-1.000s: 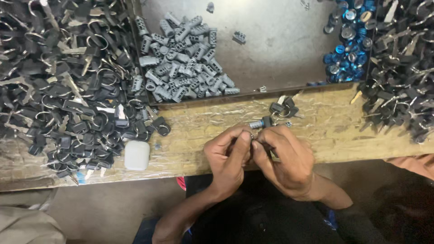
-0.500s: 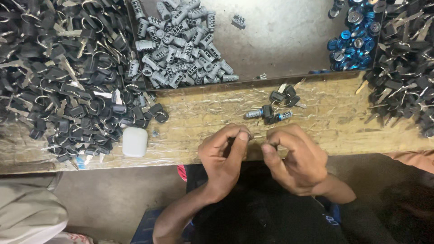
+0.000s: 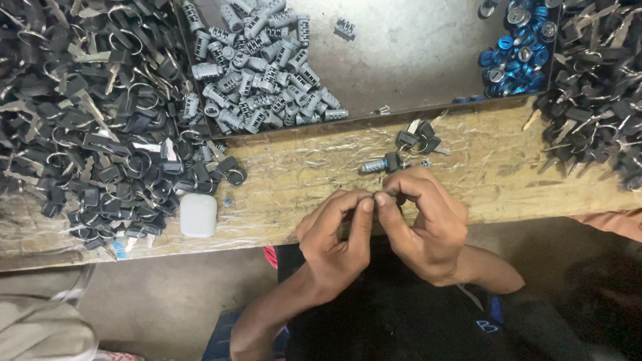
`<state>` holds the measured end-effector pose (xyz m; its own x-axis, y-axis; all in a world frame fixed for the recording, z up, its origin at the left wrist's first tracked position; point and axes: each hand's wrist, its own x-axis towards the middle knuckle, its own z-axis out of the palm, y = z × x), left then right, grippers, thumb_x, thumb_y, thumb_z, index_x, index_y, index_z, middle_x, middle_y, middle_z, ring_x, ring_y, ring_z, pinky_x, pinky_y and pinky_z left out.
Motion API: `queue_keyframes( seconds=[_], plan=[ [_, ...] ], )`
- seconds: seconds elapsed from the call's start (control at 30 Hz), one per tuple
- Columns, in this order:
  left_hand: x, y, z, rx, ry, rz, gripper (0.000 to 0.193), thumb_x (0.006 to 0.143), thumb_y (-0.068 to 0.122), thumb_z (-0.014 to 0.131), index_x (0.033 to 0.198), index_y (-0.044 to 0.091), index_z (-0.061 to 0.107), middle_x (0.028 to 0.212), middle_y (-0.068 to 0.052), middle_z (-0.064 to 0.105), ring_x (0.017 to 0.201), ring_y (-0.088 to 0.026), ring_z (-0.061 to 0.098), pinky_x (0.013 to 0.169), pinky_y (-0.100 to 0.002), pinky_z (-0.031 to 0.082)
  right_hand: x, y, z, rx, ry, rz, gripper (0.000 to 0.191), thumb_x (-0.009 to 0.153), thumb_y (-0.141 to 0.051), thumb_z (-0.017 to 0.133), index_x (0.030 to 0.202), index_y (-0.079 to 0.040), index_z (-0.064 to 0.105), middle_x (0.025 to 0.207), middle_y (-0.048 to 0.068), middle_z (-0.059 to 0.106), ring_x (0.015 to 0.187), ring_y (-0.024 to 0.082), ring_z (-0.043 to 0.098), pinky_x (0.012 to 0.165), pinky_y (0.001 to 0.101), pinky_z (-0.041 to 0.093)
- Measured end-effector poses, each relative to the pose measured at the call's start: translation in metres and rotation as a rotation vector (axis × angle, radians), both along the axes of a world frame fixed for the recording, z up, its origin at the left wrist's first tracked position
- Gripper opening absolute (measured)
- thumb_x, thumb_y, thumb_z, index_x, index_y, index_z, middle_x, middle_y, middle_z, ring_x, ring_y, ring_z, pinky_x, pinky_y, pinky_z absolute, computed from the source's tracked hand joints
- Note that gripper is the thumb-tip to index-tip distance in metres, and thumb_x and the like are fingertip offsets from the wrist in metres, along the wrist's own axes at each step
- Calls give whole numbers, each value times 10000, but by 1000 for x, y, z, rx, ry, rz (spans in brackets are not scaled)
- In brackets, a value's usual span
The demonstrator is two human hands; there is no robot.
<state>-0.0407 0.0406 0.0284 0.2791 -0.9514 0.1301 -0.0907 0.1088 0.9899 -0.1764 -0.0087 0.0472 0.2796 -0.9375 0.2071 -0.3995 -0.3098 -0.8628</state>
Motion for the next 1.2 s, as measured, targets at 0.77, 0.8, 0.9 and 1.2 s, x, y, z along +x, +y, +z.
queue_keyframes(
  seconds=[0.77, 0.8, 0.9, 1.2],
  plan=[
    [-7, 14, -20, 319, 799, 6, 119, 1058, 17, 610, 1082, -76, 680, 728, 15, 555, 578, -22, 430, 513, -217, 330, 7, 14, 6, -50, 49, 28, 162, 942, 46, 737, 1040, 56, 609, 878, 121, 648, 661, 150, 640, 565, 268, 503],
    [-8, 14, -19, 310, 820, 4, 122, 1060, 18, 607, 1086, -76, 681, 717, 16, 550, 573, -21, 428, 512, -216, 330, 7, 15, 7, -35, 50, 29, 157, 944, 46, 735, 1038, 57, 610, 879, 120, 649, 662, 146, 648, 566, 264, 508],
    [-6, 14, -18, 288, 872, -20, 127, 1062, 14, 602, 1091, -89, 671, 734, 3, 556, 574, -28, 424, 514, -224, 332, 6, 19, 7, -9, 44, 13, 146, 947, 47, 731, 1035, 61, 615, 888, 123, 653, 676, 148, 665, 578, 260, 526],
    [9, 16, -7, 304, 865, -64, 135, 1048, 7, 598, 1081, -105, 665, 785, -22, 584, 587, -32, 430, 507, -224, 335, 9, 17, -2, -262, 133, 20, 179, 895, -4, 801, 988, 34, 653, 887, 147, 679, 742, 256, 698, 643, 337, 555]
  ],
)
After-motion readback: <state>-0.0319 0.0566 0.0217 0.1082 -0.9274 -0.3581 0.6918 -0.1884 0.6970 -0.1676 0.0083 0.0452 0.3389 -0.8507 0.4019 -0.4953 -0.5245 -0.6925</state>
